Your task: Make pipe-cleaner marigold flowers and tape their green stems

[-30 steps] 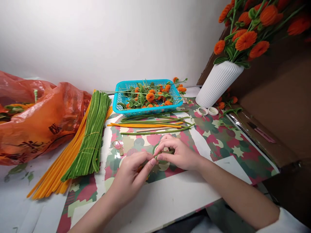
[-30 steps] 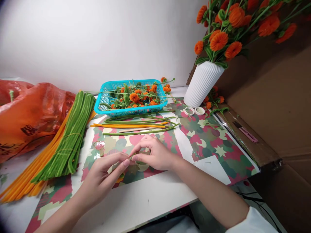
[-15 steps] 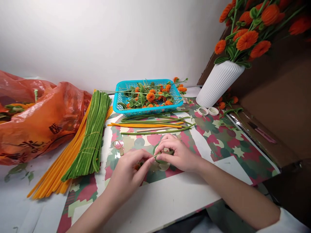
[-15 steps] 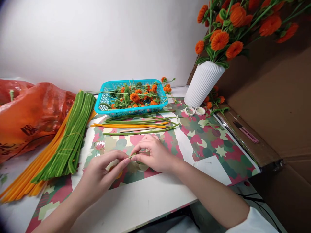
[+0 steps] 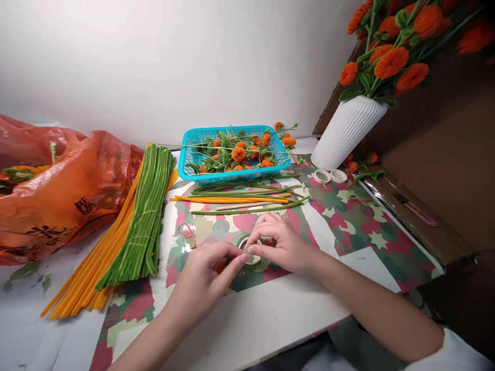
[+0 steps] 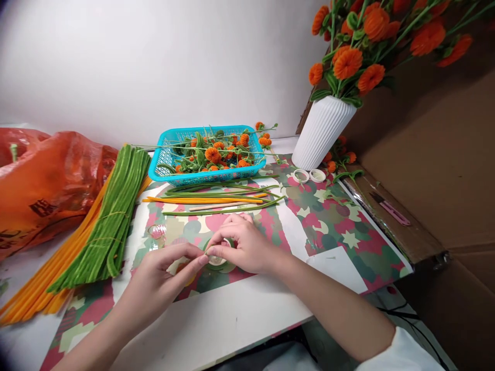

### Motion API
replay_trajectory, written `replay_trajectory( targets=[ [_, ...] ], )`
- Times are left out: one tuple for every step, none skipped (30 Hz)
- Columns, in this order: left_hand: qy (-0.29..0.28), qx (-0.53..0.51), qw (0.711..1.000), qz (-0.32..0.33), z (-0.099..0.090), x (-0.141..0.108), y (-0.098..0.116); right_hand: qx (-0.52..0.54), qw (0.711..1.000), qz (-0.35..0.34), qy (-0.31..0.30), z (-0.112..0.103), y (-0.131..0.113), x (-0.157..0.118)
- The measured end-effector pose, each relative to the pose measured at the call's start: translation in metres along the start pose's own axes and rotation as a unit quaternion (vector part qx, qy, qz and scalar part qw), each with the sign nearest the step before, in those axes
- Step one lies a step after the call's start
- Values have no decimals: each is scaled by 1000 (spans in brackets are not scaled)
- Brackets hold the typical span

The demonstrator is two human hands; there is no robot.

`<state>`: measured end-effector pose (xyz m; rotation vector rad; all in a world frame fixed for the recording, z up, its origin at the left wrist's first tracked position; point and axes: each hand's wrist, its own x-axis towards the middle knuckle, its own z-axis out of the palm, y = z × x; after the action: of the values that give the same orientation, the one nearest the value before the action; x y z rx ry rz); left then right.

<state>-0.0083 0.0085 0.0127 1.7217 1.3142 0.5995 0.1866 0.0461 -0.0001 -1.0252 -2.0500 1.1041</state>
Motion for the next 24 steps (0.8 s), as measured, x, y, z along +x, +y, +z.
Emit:
replay_trajectory(
  targets=[
    [13,21,1000,11,0,0,0,-10,1000,1,2,0,0,0],
    [23,38,999,18,-1,0,-1,-19,1000,0,4,0,0,-1],
    [25,50,998,20,-2,0,-1,-27,1000,-1,4,0,0,-1],
    [18,52,998,16,-4,0,-2,-32,999,-4,2,0,0,-1],
    [0,40,999,4,-5,0,-2,-35,999,-7,-2,0,0,-1],
    [-30,7,999,-14,-7,0,-3,-34,999,-10,-6,-1,0,-1],
    [-67,-43,996,-36,-9,0,-3,-29,999,-15,-11,-1,0,-1],
    [-108,-103,987,-57,-11,0,-4,-21,999,-21,-17,-1,0,-1],
    [-145,-164,973,-77,-12,1,-4,-13,999,-28,-21,-1,0,0],
    [-173,-215,957,-94,-14,1,-5,-4,999,-35,-24,-1,0,0],
    [-190,-248,944,-107,-14,1,-4,3,999,-42,-25,-1,-1,0],
    [-191,-258,941,-112,-14,1,-4,8,999,-49,-22,-1,-1,0],
    [-176,-244,947,-110,-14,0,-3,11,998,-54,-15,-1,0,0],
    [-149,-210,961,-100,-13,0,-2,12,998,-58,-7,0,0,0],
    [-115,-163,977,-81,-11,0,0,12,998,-60,-1,1,0,0],
    [-79,-112,989,-57,-9,0,1,10,998,-60,2,1,0,-1],
    [-50,-64,996,-30,-8,0,3,5,998,-59,3,2,-1,-1],
    [-29,-28,999,-6,-6,0,3,0,998,-57,-1,3,-1,-2],
    [-19,-5,1000,11,-5,0,3,-6,998,-55,-7,3,-1,-2],
    [-19,3,1000,19,-5,0,3,-12,998,-52,-12,3,-1,-3],
    [-27,-6,1000,13,-4,0,2,-15,998,-52,-15,3,-2,-3],
    [-42,-29,999,-4,-5,0,0,-17,998,-54,-17,3,-2,-3],
    [-62,-63,996,-26,-6,0,-2,-16,998,-58,-19,3,-1,-3],
    [-87,-104,989,-49,-7,0,-4,-14,998,-64,-20,2,-1,-4]
  ],
)
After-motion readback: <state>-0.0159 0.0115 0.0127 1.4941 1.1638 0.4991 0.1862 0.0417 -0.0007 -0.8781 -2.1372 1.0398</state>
